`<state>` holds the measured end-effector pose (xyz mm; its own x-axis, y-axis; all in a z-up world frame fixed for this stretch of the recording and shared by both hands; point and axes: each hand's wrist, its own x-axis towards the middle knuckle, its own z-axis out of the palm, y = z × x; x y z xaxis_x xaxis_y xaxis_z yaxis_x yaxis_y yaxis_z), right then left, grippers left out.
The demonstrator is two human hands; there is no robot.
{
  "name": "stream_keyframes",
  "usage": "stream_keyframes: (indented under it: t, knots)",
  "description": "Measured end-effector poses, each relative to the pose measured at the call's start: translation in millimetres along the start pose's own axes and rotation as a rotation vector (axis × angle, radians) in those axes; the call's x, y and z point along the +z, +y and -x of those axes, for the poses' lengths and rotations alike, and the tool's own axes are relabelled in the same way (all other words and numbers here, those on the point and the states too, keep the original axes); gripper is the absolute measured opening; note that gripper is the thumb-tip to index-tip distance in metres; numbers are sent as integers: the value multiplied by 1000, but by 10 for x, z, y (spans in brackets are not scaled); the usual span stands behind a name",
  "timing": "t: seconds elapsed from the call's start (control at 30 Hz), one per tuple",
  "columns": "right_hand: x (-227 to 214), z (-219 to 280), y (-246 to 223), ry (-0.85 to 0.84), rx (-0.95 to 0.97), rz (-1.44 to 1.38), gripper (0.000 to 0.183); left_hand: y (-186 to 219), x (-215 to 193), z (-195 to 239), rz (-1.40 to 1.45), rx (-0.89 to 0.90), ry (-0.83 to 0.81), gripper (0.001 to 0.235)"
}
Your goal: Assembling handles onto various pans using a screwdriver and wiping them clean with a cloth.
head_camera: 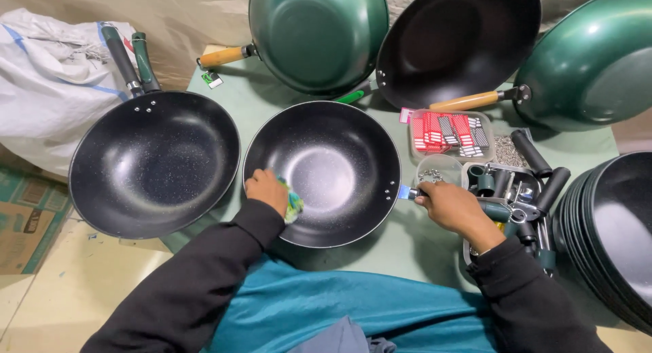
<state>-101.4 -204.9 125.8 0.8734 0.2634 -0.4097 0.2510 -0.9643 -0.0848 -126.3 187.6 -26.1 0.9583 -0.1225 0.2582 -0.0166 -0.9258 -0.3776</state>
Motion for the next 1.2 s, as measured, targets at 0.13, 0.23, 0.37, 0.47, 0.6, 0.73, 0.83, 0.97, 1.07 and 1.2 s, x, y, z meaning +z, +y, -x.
stream_keyframes:
  t: [0.13, 0.23, 0.37, 0.47, 0.6, 0.73, 0.83, 0.97, 1.07, 1.2]
  knots:
    - [4, 12, 2, -13, -2, -1, 47, 105, -538, 202, 117, 132, -374, 29]
    - [-10, 21, -19, -1, 4, -5, 46, 341, -664, 308, 314, 287, -498, 26]
    - [-53, 53, -67, -5, 28, -10, 45, 773, -1045, 315, 746, 386, -513, 51]
    - [-60, 57, -83, -13, 36, -9, 46, 1229, -1098, 209, 886, 345, -415, 71]
    - [-15, 34, -20, 35, 14, 29, 45, 1812, -833, -54, 937, 204, -280, 74]
    - [6, 7, 4, 53, -8, 46, 45, 1987, -1029, -389, 997, 116, -211, 72]
    - [74, -24, 43, 92, -22, 59, 43, 1994, -1050, -681, 1078, 108, -105, 70]
    - [174, -67, 115, 146, -58, 95, 41, 1946, -943, -1117, 919, 89, -6, 67]
    - [177, -59, 122, 170, -81, 99, 42, 1863, -672, -1438, 706, 90, 106, 62]
    - [191, -78, 150, 196, -98, 95, 41, 1519, -306, -1811, 493, 94, 313, 57]
